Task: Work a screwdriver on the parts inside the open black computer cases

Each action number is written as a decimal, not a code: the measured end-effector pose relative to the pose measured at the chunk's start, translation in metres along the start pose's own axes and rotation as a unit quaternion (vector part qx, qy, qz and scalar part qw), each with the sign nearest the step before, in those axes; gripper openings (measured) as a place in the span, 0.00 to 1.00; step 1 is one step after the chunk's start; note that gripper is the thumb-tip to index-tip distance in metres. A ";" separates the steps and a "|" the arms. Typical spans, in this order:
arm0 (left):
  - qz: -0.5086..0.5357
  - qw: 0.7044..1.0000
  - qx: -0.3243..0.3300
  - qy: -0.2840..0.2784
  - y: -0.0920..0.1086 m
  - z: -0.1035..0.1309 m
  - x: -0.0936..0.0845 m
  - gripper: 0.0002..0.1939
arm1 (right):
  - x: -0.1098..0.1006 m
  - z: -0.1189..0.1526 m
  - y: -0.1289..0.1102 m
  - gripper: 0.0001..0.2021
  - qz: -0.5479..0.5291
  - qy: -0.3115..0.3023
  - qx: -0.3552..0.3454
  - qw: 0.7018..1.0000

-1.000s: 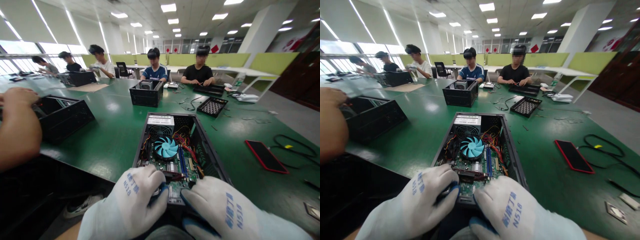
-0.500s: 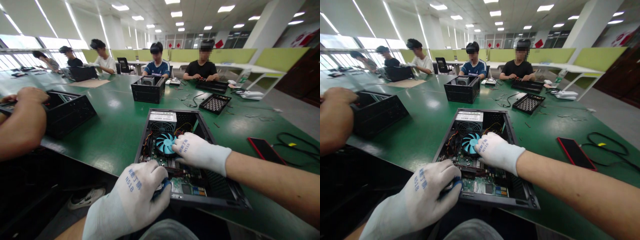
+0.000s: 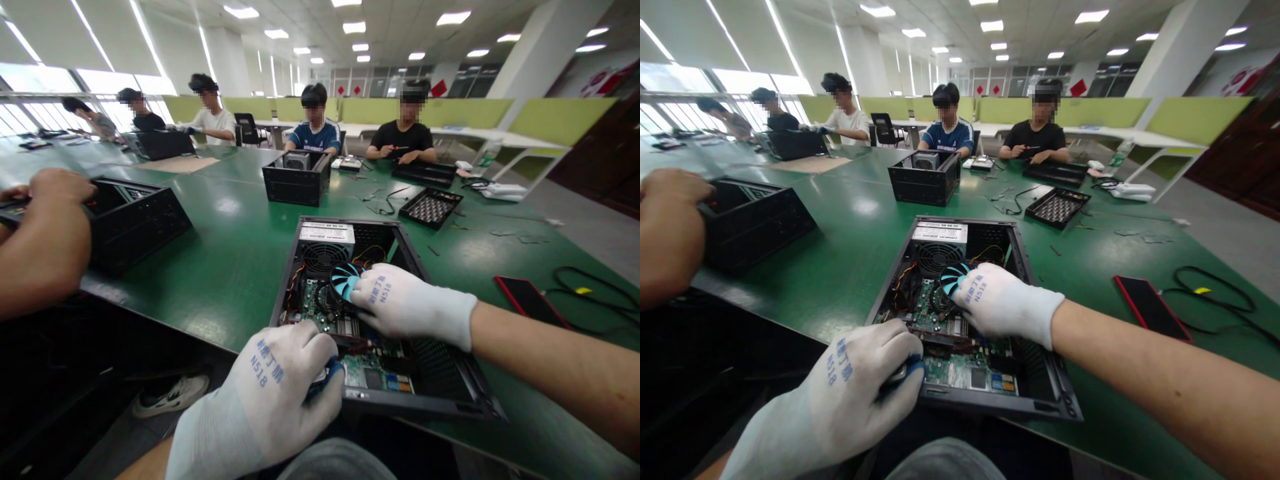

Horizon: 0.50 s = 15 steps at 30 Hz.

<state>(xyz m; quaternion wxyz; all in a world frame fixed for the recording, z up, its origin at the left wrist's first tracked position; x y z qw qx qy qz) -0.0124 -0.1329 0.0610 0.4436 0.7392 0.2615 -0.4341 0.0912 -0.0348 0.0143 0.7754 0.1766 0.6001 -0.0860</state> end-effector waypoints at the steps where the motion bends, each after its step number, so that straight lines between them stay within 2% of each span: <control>1: 0.000 1.000 -0.001 -0.001 0.000 0.000 0.000 0.05 | -0.001 0.005 0.005 0.12 0.005 0.000 0.016 1.000; 7: 0.006 1.000 -0.005 -0.007 0.000 -0.001 0.002 0.05 | -0.005 0.021 0.040 0.15 0.019 -0.009 0.107 0.994; 15: 0.000 1.000 -0.002 -0.004 0.002 -0.001 -0.001 0.05 | -0.011 0.020 0.062 0.15 0.030 -0.007 0.161 0.986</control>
Point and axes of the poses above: each hand's wrist, its own z-axis away from the middle knuckle, its own x-axis out of the palm, y = z × x, the point moved 10 cm from there along -z, towards the middle knuckle, and after that the axes turned 11 degrees about -x, right-handed, at the moved point
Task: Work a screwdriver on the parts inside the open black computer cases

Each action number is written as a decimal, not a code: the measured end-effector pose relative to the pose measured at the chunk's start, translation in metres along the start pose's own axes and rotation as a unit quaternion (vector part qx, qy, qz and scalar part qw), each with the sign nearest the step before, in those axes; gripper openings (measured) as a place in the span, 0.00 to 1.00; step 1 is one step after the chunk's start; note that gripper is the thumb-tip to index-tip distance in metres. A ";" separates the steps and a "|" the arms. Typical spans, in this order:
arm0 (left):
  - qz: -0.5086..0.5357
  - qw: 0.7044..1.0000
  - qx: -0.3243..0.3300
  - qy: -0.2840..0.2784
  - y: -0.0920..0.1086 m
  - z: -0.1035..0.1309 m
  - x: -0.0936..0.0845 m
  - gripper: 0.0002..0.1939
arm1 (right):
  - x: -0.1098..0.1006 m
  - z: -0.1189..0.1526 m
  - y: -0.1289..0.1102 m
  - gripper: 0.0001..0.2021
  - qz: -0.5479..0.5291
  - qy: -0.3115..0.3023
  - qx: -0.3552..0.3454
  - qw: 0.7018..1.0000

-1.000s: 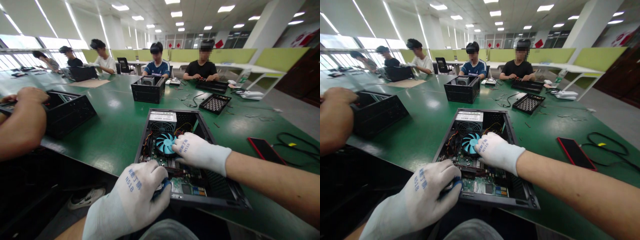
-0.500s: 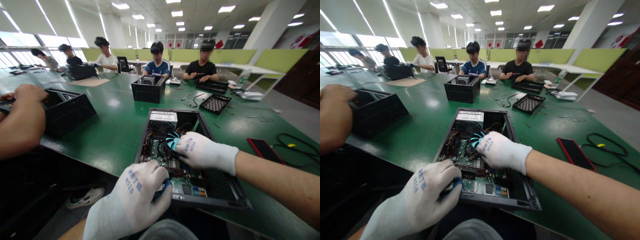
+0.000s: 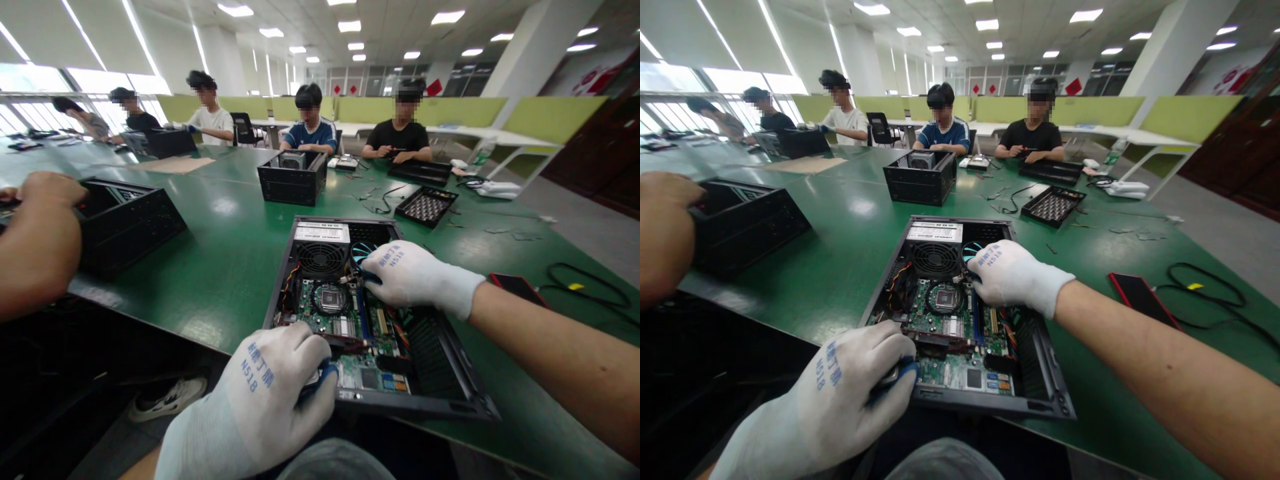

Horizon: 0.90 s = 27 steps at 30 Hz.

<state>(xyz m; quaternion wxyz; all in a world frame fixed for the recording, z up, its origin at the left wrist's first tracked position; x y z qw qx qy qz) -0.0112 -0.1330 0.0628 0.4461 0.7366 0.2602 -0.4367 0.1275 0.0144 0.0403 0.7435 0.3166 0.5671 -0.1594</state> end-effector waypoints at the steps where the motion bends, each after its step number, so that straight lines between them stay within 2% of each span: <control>1: -0.001 1.000 -0.001 0.000 0.000 0.000 0.000 0.04 | 0.001 -0.001 0.004 0.15 0.009 -0.004 0.009 1.000; 10: -0.007 1.000 0.005 0.014 0.000 0.002 0.000 0.04 | 0.026 -0.021 0.027 0.12 0.030 -0.046 0.027 0.998; 15: -0.008 1.000 0.013 0.026 0.003 0.002 -0.005 0.04 | 0.022 -0.019 0.029 0.15 0.024 -0.030 0.034 0.999; 18: -0.009 0.999 0.019 0.031 0.006 0.001 -0.009 0.04 | 0.012 -0.005 0.030 0.21 0.018 0.011 0.047 0.999; 22: -0.028 0.999 0.025 0.031 0.010 0.003 -0.016 0.04 | -0.005 0.023 0.030 0.25 -0.029 0.130 0.082 0.988; 24: -0.044 0.999 0.027 0.001 0.012 0.002 -0.014 0.05 | -0.007 0.036 0.032 0.25 -0.068 0.177 0.101 0.977; 27: -0.073 0.994 0.052 -0.058 0.019 -0.009 -0.007 0.12 | -0.007 0.046 0.034 0.23 -0.116 0.214 0.111 0.963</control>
Point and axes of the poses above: each hand's wrist, its own z-axis away from the middle knuckle, its own x-axis out of the palm, y = z × x, the point moved 10 cm from there along -z, towards the middle knuckle, and after that the axes turned 11 degrees about -x, right-handed, at the moved point
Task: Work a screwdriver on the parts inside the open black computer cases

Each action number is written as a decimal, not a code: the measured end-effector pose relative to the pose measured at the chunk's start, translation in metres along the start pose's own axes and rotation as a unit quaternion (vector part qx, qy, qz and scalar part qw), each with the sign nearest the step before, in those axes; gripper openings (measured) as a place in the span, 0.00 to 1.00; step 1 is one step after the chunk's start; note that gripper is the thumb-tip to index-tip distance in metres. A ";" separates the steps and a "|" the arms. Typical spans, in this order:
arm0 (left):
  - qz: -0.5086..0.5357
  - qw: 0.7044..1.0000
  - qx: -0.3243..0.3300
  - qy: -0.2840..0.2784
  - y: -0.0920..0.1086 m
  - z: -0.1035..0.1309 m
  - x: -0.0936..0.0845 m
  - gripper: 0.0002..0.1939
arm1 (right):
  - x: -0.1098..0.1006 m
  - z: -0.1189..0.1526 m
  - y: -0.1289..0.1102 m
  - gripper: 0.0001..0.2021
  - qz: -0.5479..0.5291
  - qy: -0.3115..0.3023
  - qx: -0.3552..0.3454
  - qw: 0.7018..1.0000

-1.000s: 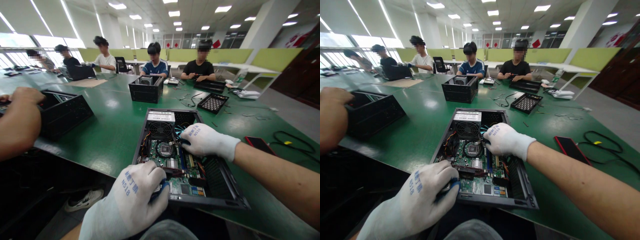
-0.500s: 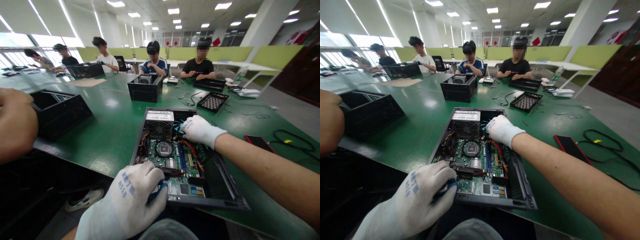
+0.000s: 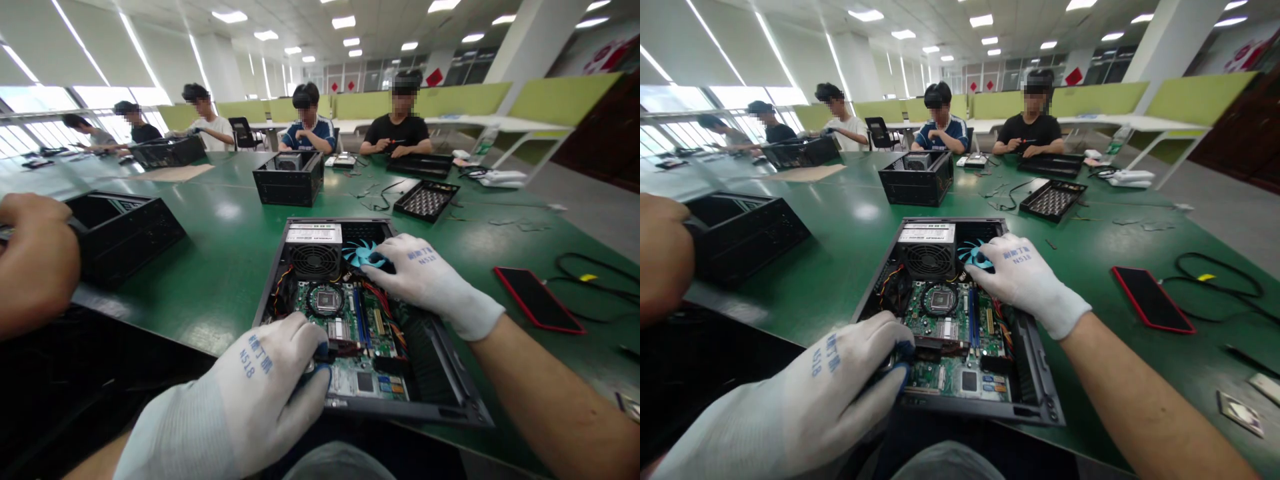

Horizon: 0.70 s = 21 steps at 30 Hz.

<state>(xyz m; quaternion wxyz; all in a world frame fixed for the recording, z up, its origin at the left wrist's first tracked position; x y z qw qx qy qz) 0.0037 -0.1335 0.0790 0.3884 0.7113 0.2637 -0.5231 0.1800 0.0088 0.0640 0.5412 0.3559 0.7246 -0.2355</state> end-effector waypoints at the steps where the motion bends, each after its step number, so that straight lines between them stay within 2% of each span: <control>1: -0.012 1.000 0.008 -0.016 0.001 -0.009 0.002 0.13 | -0.001 0.001 0.001 0.22 -0.007 0.006 0.002 1.000; 4: -0.065 0.995 -0.013 -0.078 -0.008 -0.048 0.018 0.13 | 0.000 -0.001 0.002 0.22 -0.005 0.006 0.001 1.000; 8: -0.139 0.972 -0.059 -0.177 -0.036 -0.106 0.056 0.16 | 0.003 -0.003 0.001 0.22 -0.009 -0.001 -0.003 1.000; 11: -0.175 0.954 -0.079 -0.231 -0.055 -0.136 0.088 0.20 | 0.004 0.000 0.002 0.21 -0.034 0.015 0.001 0.999; 14: -0.194 0.941 -0.081 -0.264 -0.067 -0.153 0.116 0.24 | 0.003 0.003 0.004 0.20 -0.054 0.040 0.001 0.998; 17: -0.204 0.933 -0.071 -0.290 -0.072 -0.161 0.138 0.28 | 0.003 0.005 0.003 0.20 -0.050 0.055 -0.007 0.997; 21: -0.208 0.926 -0.063 -0.308 -0.075 -0.162 0.152 0.28 | 0.005 0.006 0.005 0.20 -0.059 0.057 -0.003 0.997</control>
Point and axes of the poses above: each hand's wrist, its own z-axis away from the middle knuckle, its own x-axis out of the palm, y = z × x, the point moved 10 cm from there along -z, towards the middle knuckle, and after that the axes turned 11 degrees about -x, right-handed, at the moved point
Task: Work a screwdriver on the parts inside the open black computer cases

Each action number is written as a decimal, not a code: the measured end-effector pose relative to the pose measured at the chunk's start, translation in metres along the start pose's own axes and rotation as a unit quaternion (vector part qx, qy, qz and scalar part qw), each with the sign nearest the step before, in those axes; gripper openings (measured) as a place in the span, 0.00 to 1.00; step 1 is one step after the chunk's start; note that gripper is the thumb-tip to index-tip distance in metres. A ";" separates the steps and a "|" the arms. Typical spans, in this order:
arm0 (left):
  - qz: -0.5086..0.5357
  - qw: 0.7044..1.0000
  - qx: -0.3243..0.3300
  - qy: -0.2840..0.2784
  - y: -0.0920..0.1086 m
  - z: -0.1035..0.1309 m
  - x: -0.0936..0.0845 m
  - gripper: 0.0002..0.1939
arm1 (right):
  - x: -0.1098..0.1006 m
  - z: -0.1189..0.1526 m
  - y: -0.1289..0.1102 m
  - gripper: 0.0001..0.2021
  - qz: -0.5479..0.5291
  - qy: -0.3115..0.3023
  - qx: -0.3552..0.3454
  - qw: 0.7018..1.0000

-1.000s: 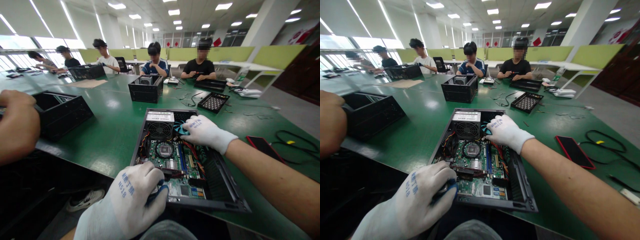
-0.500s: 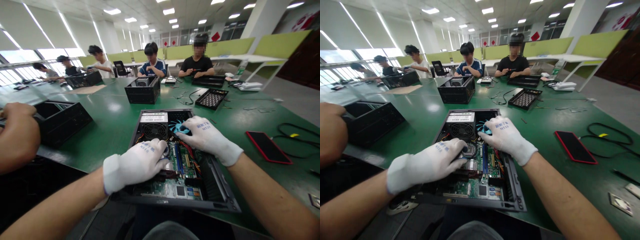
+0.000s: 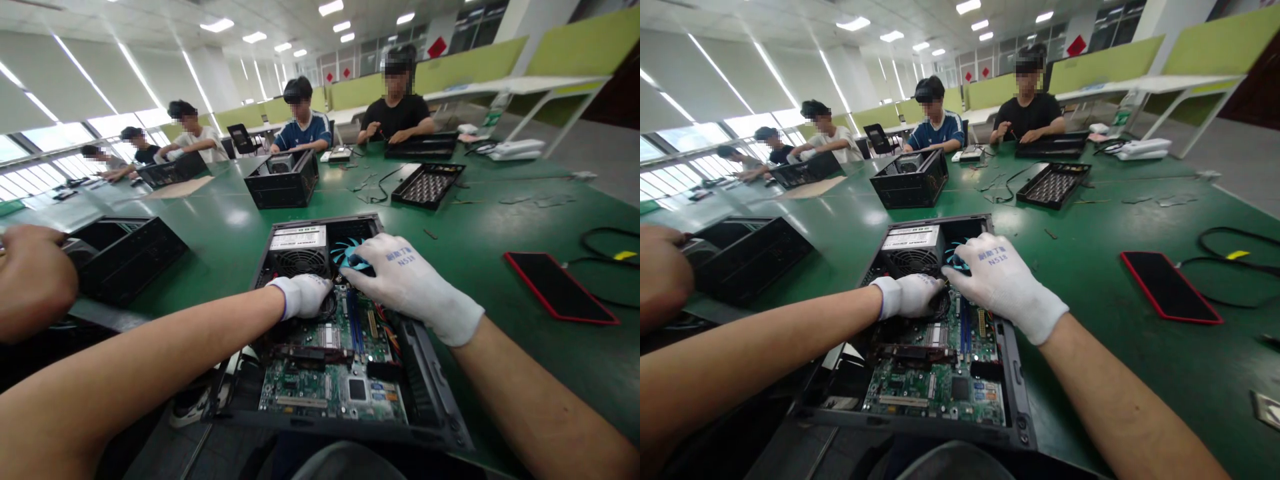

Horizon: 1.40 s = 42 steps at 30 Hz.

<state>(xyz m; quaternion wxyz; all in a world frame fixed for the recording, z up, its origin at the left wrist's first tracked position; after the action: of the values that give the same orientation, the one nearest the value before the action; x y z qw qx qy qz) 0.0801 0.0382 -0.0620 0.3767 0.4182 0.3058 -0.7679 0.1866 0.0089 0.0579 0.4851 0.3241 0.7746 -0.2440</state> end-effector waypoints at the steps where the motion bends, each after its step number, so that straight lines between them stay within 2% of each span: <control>1: -0.001 1.000 0.001 -0.001 0.000 0.000 0.001 0.28 | 0.000 0.000 0.000 0.20 -0.001 -0.001 -0.002 1.000; 8: -0.004 1.000 -0.003 0.011 -0.003 0.001 -0.003 0.33 | -0.001 0.000 -0.003 0.20 0.011 -0.017 -0.006 1.000; 14: 0.004 1.000 -0.017 0.009 -0.009 -0.005 -0.001 0.24 | 0.000 -0.001 -0.004 0.20 0.013 -0.016 -0.009 1.000; 19: 0.008 1.000 -0.027 0.014 -0.011 -0.009 -0.001 0.23 | 0.000 -0.001 -0.003 0.21 0.009 -0.018 -0.007 1.000; 28: 0.000 1.000 -0.020 0.018 -0.006 -0.005 -0.007 0.29 | 0.001 0.001 -0.002 0.20 0.007 -0.012 -0.006 1.000; 42: -0.024 1.000 -0.004 -0.008 0.003 -0.004 0.001 0.28 | 0.001 0.002 -0.003 0.20 0.013 0.002 -0.014 1.000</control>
<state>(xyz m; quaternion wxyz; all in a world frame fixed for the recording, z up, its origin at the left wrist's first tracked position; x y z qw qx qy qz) 0.0838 0.0398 -0.0647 0.3621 0.4028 0.3161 -0.7789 0.1855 0.0057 0.0568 0.4916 0.3275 0.7745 -0.2263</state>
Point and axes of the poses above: each hand's wrist, its own z-axis away from the middle knuckle, its own x-axis out of the palm, y = z × x, the point moved 10 cm from there along -z, towards the middle knuckle, and after that the axes turned 11 degrees about -x, right-handed, at the moved point
